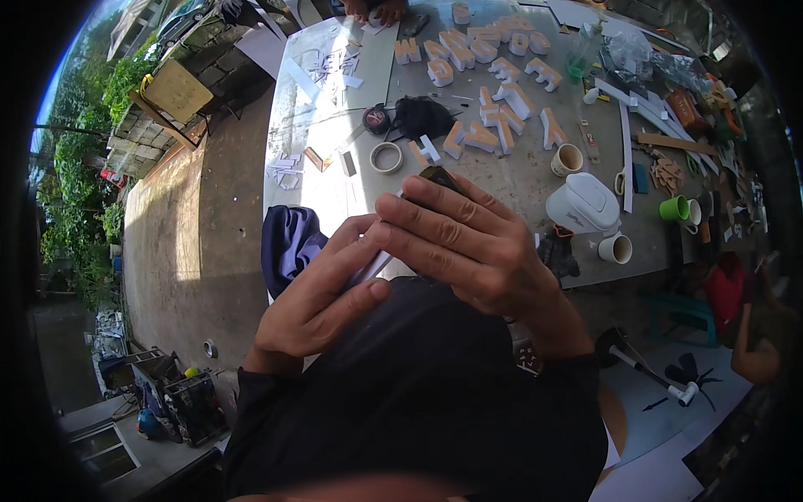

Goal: Cutting and sanding plastic or foam letters for a sign.

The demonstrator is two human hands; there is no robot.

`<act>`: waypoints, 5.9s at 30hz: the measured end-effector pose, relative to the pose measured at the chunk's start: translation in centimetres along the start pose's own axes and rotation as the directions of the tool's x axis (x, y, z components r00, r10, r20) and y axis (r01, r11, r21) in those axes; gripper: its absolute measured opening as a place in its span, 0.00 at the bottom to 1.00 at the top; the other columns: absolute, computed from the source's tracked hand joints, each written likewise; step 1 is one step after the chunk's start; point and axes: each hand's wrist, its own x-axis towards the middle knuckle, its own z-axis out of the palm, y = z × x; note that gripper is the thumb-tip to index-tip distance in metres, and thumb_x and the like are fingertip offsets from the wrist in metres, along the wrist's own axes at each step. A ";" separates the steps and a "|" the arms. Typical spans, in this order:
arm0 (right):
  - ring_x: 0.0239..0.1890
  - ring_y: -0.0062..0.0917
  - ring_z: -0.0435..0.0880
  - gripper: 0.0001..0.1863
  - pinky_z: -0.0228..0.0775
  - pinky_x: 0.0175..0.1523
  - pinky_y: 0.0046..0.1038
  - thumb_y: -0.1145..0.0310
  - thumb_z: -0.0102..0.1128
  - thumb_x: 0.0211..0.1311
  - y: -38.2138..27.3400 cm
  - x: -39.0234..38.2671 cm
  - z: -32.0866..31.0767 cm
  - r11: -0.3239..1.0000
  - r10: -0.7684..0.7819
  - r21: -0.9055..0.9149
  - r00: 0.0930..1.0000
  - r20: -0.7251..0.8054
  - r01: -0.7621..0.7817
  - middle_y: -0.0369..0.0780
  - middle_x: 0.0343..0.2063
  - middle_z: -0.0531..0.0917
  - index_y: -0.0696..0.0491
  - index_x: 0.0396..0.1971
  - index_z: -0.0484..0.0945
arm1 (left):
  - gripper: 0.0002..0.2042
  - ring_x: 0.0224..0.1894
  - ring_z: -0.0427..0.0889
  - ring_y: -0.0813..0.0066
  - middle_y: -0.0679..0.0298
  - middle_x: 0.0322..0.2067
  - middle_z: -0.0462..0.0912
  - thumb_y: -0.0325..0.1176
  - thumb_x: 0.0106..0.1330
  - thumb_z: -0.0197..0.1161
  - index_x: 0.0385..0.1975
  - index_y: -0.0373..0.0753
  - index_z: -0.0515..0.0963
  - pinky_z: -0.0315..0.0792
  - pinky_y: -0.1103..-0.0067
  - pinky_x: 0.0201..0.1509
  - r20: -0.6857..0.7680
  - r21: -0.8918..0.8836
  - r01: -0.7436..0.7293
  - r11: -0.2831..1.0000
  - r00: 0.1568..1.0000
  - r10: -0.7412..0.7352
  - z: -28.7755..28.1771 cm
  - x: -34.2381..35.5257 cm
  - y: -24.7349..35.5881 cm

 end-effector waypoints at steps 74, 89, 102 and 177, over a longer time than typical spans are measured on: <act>0.65 0.30 0.74 0.19 0.67 0.70 0.36 0.71 0.59 0.63 2.9 1.5 1.2 0.999 0.007 0.047 0.998 0.061 -0.010 0.38 0.59 0.80 0.46 0.53 0.82 | 0.24 0.66 0.64 0.63 0.53 0.61 0.66 0.27 0.68 0.61 0.64 0.32 0.67 0.58 0.70 0.68 -0.091 0.009 0.048 0.999 0.995 -0.047 -1.1 1.8 -1.5; 0.52 0.17 0.80 0.24 0.79 0.49 0.20 0.77 0.47 0.72 5.5 -5.4 1.6 0.198 0.872 0.694 0.447 0.197 -0.692 0.40 0.58 0.79 0.51 0.67 0.69 | 0.42 0.44 0.74 0.65 0.35 0.63 0.61 0.53 0.69 0.55 0.70 0.25 0.48 0.70 0.71 0.49 -0.007 -0.987 -0.046 0.151 0.968 0.250 0.3 1.3 -5.2; 0.44 0.12 0.80 0.25 0.78 0.47 0.19 0.77 0.50 0.71 3.6 -7.4 3.5 0.154 0.895 0.646 0.383 0.230 -0.748 0.36 0.50 0.82 0.51 0.67 0.68 | 0.40 0.46 0.76 0.62 0.35 0.63 0.61 0.59 0.73 0.44 0.71 0.29 0.47 0.71 0.67 0.51 -0.081 -0.996 -0.094 0.013 0.919 0.385 2.1 -0.2 -5.9; 0.63 0.27 0.77 0.15 0.64 0.71 0.36 0.68 0.60 0.63 -3.8 3.6 3.4 0.992 -0.105 -0.055 0.988 0.109 0.112 0.36 0.56 0.82 0.47 0.49 0.84 | 0.23 0.74 0.53 0.59 0.50 0.69 0.57 0.35 0.78 0.47 0.68 0.30 0.61 0.48 0.71 0.75 -0.098 -0.367 -0.118 0.923 0.991 0.088 -0.6 -7.0 -3.4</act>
